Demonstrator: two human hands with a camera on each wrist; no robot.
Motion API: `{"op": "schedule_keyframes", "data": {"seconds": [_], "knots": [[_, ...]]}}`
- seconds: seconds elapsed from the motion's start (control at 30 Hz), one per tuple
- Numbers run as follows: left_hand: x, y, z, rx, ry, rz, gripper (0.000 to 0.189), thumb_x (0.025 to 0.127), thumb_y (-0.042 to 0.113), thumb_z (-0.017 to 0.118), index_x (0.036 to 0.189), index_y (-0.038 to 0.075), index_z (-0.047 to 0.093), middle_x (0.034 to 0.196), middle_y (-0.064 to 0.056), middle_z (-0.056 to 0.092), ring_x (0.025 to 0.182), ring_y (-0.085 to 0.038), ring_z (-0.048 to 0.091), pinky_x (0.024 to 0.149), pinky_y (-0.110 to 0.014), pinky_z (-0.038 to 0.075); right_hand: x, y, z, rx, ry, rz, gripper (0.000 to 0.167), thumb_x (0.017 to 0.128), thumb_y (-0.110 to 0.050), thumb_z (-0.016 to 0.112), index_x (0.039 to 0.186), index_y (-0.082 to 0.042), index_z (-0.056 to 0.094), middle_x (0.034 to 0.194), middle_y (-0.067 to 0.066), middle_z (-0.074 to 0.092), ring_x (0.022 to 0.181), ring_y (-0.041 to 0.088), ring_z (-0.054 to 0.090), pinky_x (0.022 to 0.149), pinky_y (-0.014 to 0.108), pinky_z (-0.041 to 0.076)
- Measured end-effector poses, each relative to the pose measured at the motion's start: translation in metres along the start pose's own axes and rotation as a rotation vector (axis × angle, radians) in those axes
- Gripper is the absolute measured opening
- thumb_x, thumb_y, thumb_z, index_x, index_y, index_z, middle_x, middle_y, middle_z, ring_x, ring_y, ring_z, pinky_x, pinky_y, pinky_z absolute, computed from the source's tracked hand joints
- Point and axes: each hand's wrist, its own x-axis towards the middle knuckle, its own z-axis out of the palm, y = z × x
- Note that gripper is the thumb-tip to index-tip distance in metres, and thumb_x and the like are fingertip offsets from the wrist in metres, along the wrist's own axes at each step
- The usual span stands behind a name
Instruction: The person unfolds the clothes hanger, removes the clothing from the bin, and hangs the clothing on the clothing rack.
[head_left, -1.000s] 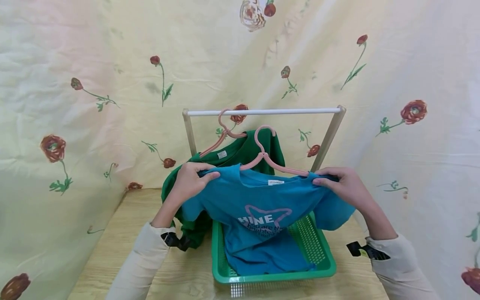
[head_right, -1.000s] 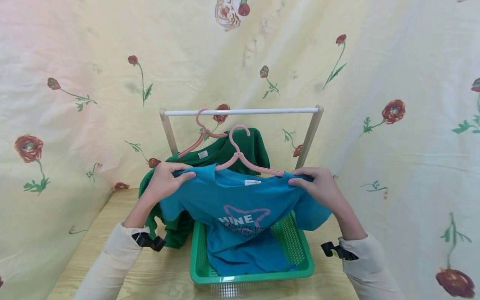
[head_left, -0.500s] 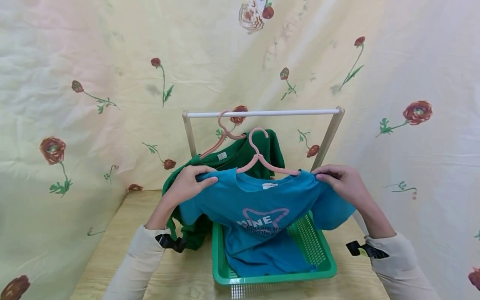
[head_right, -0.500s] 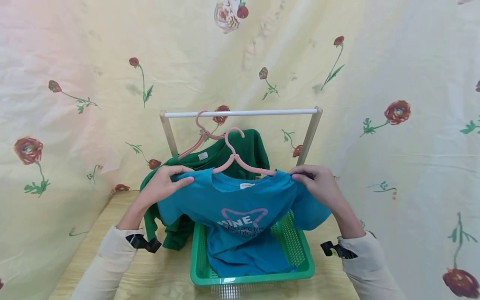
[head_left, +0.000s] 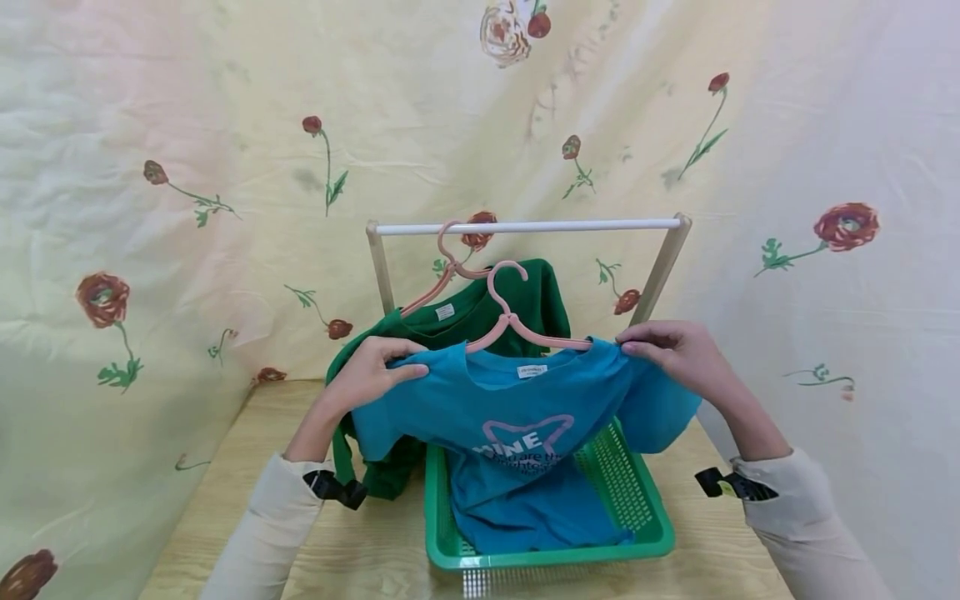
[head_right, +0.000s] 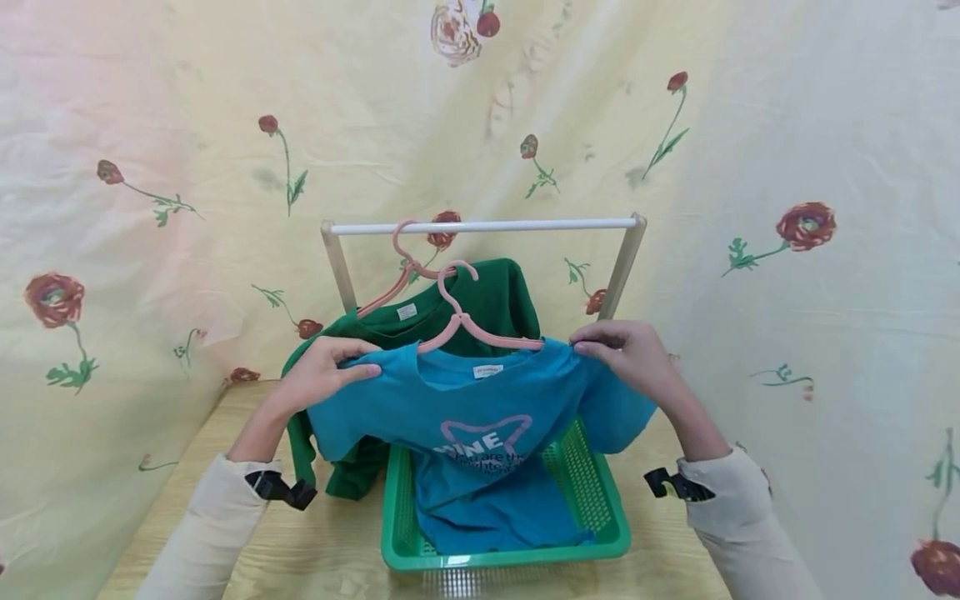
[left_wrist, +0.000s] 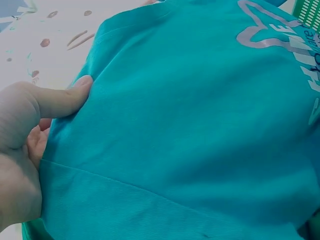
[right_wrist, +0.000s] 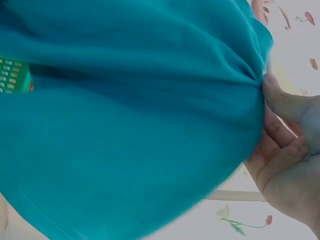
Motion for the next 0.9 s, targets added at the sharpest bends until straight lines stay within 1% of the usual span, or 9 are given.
{"op": "schedule_keyframes", "data": {"seconds": [0.1,0.17,0.33,0.4,0.5,0.6,0.7,0.8,0.9], "knots": [[-0.002,-0.003,0.002,0.001,0.026,-0.014,0.025,0.096,0.012,0.070,0.119,0.004,0.075,0.115,-0.013,0.076,0.104,-0.026,0.069,0.090,-0.034,0.057,0.006,-0.004,-0.011,0.010,-0.023,0.019,0.020,0.100,-0.012,0.065,0.115,-0.004,0.075,0.106,0.018,0.077,0.090,-0.016,0.062,0.084,0.002,0.045],[-0.004,-0.004,0.003,0.002,0.037,-0.020,0.026,0.096,0.012,0.070,0.120,0.003,0.075,0.115,-0.013,0.076,0.104,-0.027,0.070,0.089,-0.033,0.057,0.011,-0.005,-0.020,-0.004,0.001,0.027,0.020,0.100,-0.013,0.066,0.116,-0.005,0.075,0.107,0.014,0.077,0.090,-0.016,0.062,0.082,0.002,0.046],[-0.008,-0.008,0.004,-0.011,0.049,-0.041,0.027,0.095,0.011,0.071,0.120,0.002,0.074,0.115,-0.015,0.076,0.104,-0.028,0.071,0.087,-0.029,0.057,0.030,-0.008,-0.050,-0.021,0.135,0.052,0.022,0.097,-0.015,0.071,0.116,-0.006,0.075,0.100,-0.025,0.072,0.085,-0.015,0.063,0.076,0.003,0.048],[-0.010,-0.009,0.004,-0.017,0.047,-0.047,0.027,0.095,0.011,0.071,0.120,0.002,0.074,0.114,-0.014,0.077,0.103,-0.028,0.071,0.087,-0.028,0.057,0.040,-0.007,-0.063,0.002,0.201,0.050,0.024,0.096,-0.015,0.072,0.117,-0.003,0.074,0.096,-0.035,0.067,0.086,-0.015,0.063,0.075,0.003,0.048],[-0.012,-0.011,0.005,-0.027,0.045,-0.049,0.027,0.095,0.011,0.071,0.120,0.002,0.075,0.114,-0.014,0.077,0.102,-0.027,0.071,0.088,-0.028,0.057,0.055,-0.001,-0.080,0.061,0.284,0.047,0.029,0.096,-0.012,0.072,0.122,0.001,0.071,0.096,-0.035,0.067,0.088,-0.015,0.064,0.076,0.001,0.048],[-0.013,-0.012,0.005,-0.028,0.047,-0.042,0.027,0.095,0.011,0.072,0.119,0.002,0.075,0.113,-0.014,0.077,0.101,-0.027,0.072,0.088,-0.028,0.057,0.067,0.007,-0.094,0.116,0.327,0.070,0.035,0.095,-0.011,0.073,0.128,0.001,0.069,0.099,-0.031,0.069,0.092,-0.012,0.065,0.077,0.001,0.048],[-0.014,-0.014,0.007,-0.020,0.048,-0.032,0.027,0.094,0.011,0.072,0.119,0.003,0.075,0.113,-0.013,0.077,0.101,-0.026,0.072,0.088,-0.028,0.057,0.074,0.018,-0.102,0.106,0.315,0.118,0.041,0.095,-0.017,0.073,0.134,-0.006,0.067,0.105,-0.029,0.068,0.097,-0.013,0.062,0.080,0.001,0.048],[-0.015,-0.015,0.007,-0.014,0.049,-0.026,0.027,0.094,0.010,0.072,0.120,0.002,0.075,0.113,-0.013,0.077,0.102,-0.027,0.072,0.088,-0.027,0.057,0.081,0.029,-0.105,0.097,0.258,0.166,0.046,0.096,-0.024,0.072,0.140,-0.013,0.063,0.112,-0.027,0.067,0.101,-0.015,0.060,0.082,0.002,0.047],[-0.017,-0.015,0.007,-0.009,0.050,-0.026,0.027,0.094,0.010,0.072,0.120,0.003,0.075,0.113,-0.013,0.077,0.102,-0.027,0.072,0.088,-0.026,0.057,0.088,0.041,-0.105,0.153,0.188,0.195,0.048,0.097,-0.023,0.071,0.143,-0.017,0.060,0.113,-0.028,0.068,0.100,-0.016,0.061,0.081,0.003,0.047]]}}
